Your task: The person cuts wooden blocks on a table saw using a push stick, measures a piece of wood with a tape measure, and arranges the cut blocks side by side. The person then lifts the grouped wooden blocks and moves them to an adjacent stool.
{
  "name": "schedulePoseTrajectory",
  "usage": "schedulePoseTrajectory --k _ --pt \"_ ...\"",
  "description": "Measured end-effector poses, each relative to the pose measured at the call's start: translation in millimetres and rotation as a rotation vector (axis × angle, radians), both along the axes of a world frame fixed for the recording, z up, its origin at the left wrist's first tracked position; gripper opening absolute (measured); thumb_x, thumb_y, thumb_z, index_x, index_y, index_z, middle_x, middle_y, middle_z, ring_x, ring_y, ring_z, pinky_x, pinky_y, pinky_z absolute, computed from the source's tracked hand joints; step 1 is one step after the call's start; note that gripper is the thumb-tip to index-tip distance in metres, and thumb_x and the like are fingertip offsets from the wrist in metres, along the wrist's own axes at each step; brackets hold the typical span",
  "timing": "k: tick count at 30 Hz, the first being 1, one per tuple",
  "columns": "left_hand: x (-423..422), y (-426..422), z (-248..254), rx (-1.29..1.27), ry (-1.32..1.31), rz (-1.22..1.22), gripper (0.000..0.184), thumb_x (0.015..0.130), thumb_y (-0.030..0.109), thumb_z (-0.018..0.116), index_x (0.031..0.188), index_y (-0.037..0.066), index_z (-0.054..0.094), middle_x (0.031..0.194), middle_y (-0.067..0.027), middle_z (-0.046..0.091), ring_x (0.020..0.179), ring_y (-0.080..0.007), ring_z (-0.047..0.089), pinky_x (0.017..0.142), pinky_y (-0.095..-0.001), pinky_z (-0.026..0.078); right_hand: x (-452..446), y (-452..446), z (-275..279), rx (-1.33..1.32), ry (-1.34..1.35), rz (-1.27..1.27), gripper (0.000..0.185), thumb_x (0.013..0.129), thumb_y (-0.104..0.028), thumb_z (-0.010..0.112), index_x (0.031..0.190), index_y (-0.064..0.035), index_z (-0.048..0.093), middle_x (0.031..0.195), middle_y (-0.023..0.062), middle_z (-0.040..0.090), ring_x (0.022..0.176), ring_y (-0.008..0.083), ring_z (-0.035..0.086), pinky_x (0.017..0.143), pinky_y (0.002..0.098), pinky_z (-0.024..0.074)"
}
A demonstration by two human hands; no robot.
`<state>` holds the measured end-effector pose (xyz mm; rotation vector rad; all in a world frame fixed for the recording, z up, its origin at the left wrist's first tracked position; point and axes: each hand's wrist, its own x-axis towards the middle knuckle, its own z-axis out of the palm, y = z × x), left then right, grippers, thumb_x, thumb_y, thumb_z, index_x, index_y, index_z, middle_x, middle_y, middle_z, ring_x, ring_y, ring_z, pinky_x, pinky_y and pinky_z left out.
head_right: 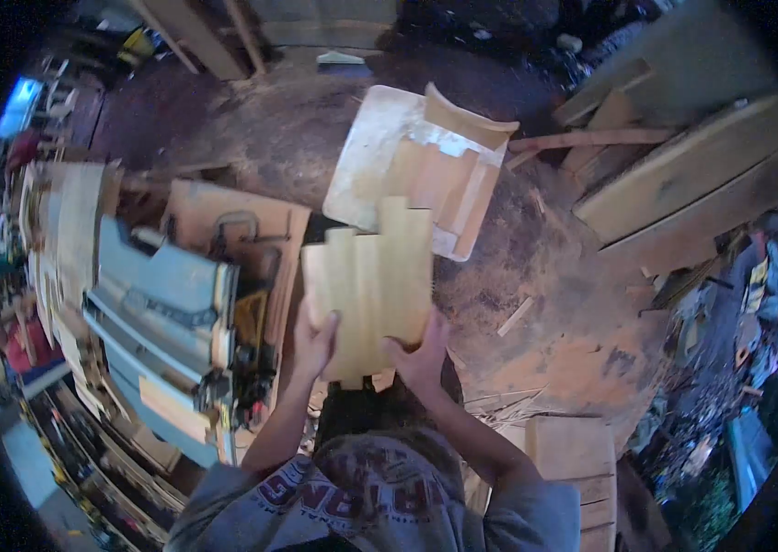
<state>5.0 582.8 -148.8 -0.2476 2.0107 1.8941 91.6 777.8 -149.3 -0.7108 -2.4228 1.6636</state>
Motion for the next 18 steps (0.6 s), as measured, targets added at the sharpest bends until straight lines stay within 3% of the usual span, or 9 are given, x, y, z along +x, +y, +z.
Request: schedulePoseTrajectory --k 3,5,6,8,12,14,15,17,18 --pt "-60 104 -108 0.092 -0.147 -0.194 0.064 0.102 0.008 0.066 0.158 0.000 0.035 0.143 -0.0135 0.057 0.130 -0.0198 0.056 0.108 -0.0349 0.047 -18 83 -96 -0.066 -0.106 -0.186 0.098 0.071 -0.022 0.090 0.152 0.0009 0.040 0.132 0.0239 0.048 0.125 0.0413 0.051 0.106 0.0507 0.0454" --pt "-93 165 -161 0.123 -0.158 -0.261 0.067 0.102 0.013 0.068 0.158 -0.002 0.034 0.143 -0.0154 0.058 0.130 -0.0208 0.056 0.108 -0.0361 0.048 -38 129 -152 0.132 -0.143 -0.311 0.091 0.073 -0.015 0.088 0.150 0.0015 0.041 0.128 0.0188 0.051 0.123 0.0329 0.052 0.105 0.0451 0.0452" --pt "-110 192 -179 0.144 -0.147 -0.260 0.069 0.101 0.016 0.070 0.157 -0.004 0.035 0.143 -0.0169 0.058 0.131 -0.0217 0.056 0.108 -0.0371 0.048 -49 146 -180 0.121 -0.169 -0.315 0.091 0.073 -0.015 0.088 0.150 0.0015 0.041 0.128 0.0188 0.051 0.123 0.0329 0.052 0.105 0.0451 0.0452" --pt "-135 217 -266 -0.059 -0.010 -0.368 0.072 0.100 0.022 0.073 0.156 -0.006 0.037 0.143 -0.0201 0.058 0.131 -0.0243 0.056 0.108 -0.0393 0.049 -74 177 -233 -0.105 -0.028 -0.435 0.091 0.073 -0.015 0.088 0.149 0.0025 0.041 0.130 0.0204 0.051 0.122 0.0339 0.054 0.105 0.0450 0.0455" --pt "-190 254 -322 -0.149 -0.111 -0.389 0.077 0.100 0.036 0.071 0.155 -0.007 0.039 0.147 -0.0255 0.056 0.136 -0.0315 0.054 0.114 -0.0428 0.044 -120 214 -285 0.015 -0.199 -0.361 0.093 0.075 -0.017 0.088 0.151 0.0047 0.038 0.137 0.0222 0.050 0.126 0.0359 0.053 0.108 0.0464 0.0451" --pt "-222 261 -342 -0.511 0.107 -0.678 0.080 0.103 0.052 0.058 0.159 -0.002 0.036 0.159 -0.0299 0.041 0.150 -0.0416 0.038 0.123 -0.0525 0.029 -142 220 -311 0.001 -0.285 -0.370 0.096 0.076 -0.020 0.088 0.151 0.0082 0.036 0.142 0.0258 0.047 0.131 0.0393 0.051 0.110 0.0480 0.0437" --pt "-220 260 -353 -0.522 0.095 -0.676 0.080 0.103 0.052 0.058 0.159 -0.002 0.036 0.159 -0.0299 0.041 0.150 -0.0416 0.038 0.123 -0.0525 0.029 -144 218 -332 -0.011 -0.294 -0.364 0.096 0.076 -0.020 0.088 0.151 0.0082 0.036 0.142 0.0258 0.047 0.131 0.0393 0.051 0.110 0.0480 0.0437" --pt "-216 269 -373 -1.105 0.475 -0.620 0.082 0.104 0.062 0.043 0.162 0.005 0.033 0.169 -0.0302 0.021 0.158 -0.0479 0.015 0.126 -0.0619 0.013 -144 217 -363 0.058 -0.352 -0.360 0.098 0.076 -0.022 0.087 0.152 0.0099 0.035 0.142 0.0286 0.047 0.132 0.0419 0.050 0.110 0.0494 0.0436" --pt "-215 267 -376 -1.109 0.471 -0.614 0.082 0.104 0.062 0.043 0.162 0.005 0.033 0.169 -0.0302 0.021 0.158 -0.0479 0.015 0.126 -0.0619 0.013 -150 217 -361 0.082 -0.369 -0.357 0.099 0.076 -0.023 0.087 0.152 0.0104 0.034 0.143 0.0295 0.047 0.132 0.0428 0.050 0.110 0.0498 0.0435"
